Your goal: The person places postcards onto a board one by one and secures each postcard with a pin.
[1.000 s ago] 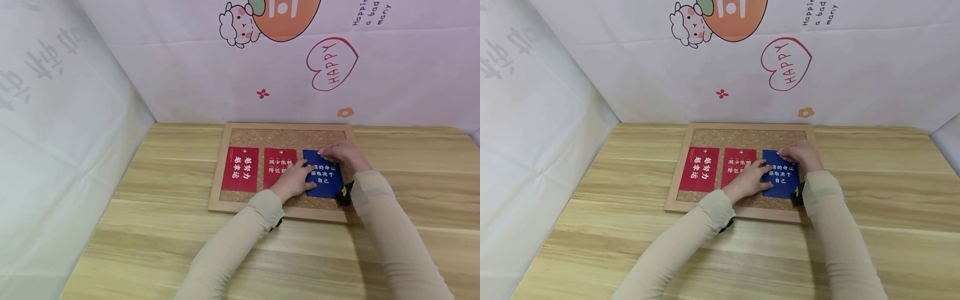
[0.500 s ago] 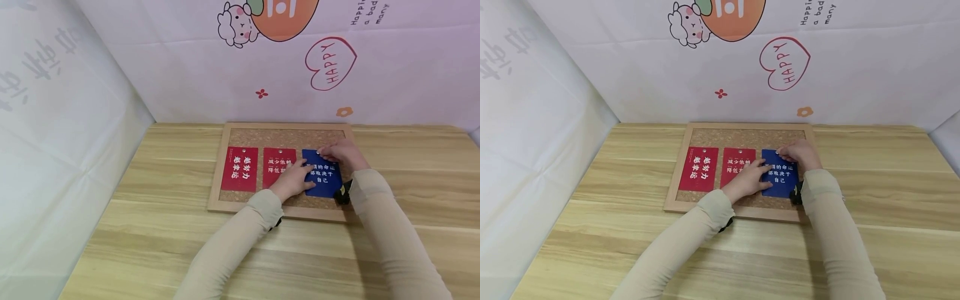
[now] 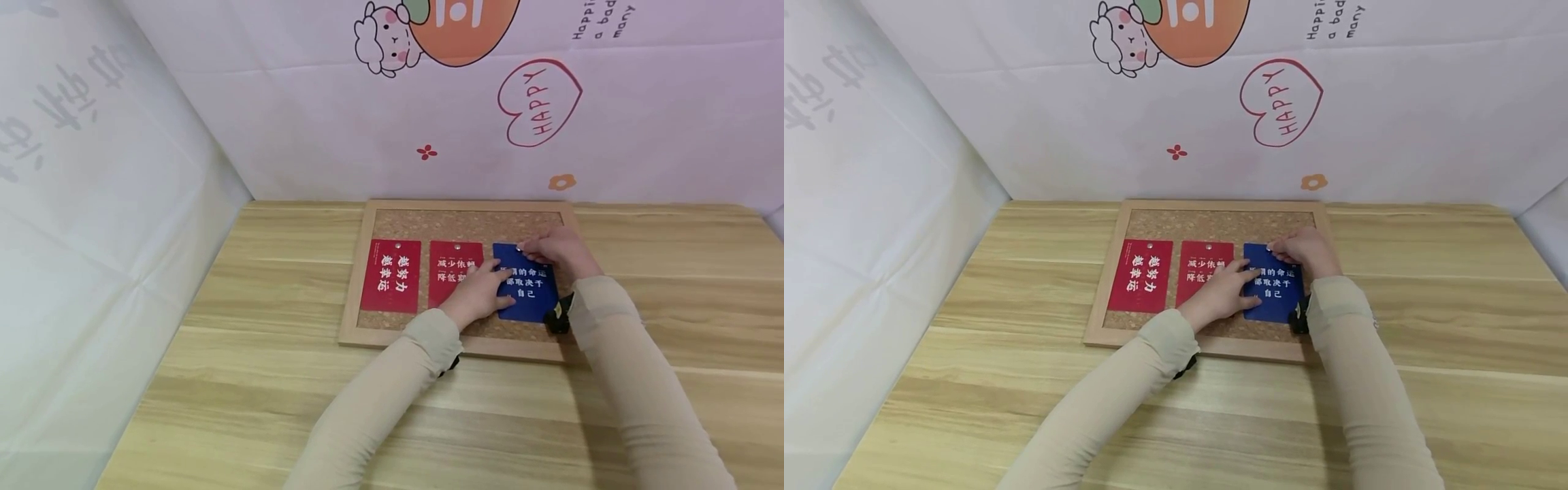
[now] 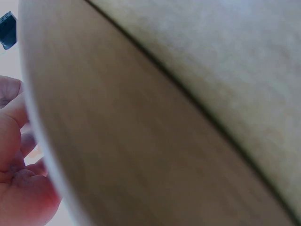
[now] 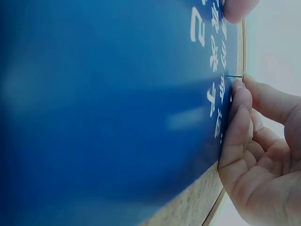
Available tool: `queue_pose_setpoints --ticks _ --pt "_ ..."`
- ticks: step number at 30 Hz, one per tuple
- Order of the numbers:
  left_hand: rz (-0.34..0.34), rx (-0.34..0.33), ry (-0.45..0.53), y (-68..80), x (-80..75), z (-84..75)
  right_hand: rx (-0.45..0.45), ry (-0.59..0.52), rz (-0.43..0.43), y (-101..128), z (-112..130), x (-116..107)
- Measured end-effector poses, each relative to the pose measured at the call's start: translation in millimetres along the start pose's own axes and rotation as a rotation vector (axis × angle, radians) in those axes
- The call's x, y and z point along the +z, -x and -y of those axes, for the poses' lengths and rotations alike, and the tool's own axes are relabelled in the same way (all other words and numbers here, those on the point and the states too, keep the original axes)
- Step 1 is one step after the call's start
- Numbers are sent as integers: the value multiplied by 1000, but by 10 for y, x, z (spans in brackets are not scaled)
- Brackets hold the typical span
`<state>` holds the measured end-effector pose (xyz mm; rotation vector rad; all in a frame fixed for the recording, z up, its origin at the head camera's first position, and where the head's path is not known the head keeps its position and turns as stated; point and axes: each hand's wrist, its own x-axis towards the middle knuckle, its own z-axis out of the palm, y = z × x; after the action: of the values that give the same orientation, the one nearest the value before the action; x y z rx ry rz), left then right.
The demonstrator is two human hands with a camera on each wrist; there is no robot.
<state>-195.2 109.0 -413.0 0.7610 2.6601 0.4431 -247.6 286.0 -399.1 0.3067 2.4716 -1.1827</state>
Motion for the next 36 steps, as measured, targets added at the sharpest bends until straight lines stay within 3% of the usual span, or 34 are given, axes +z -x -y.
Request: queue_pose_setpoints --ticks 36 --pt "0 -1 -3 14 -14 7 -19 17 17 3 16 -8"
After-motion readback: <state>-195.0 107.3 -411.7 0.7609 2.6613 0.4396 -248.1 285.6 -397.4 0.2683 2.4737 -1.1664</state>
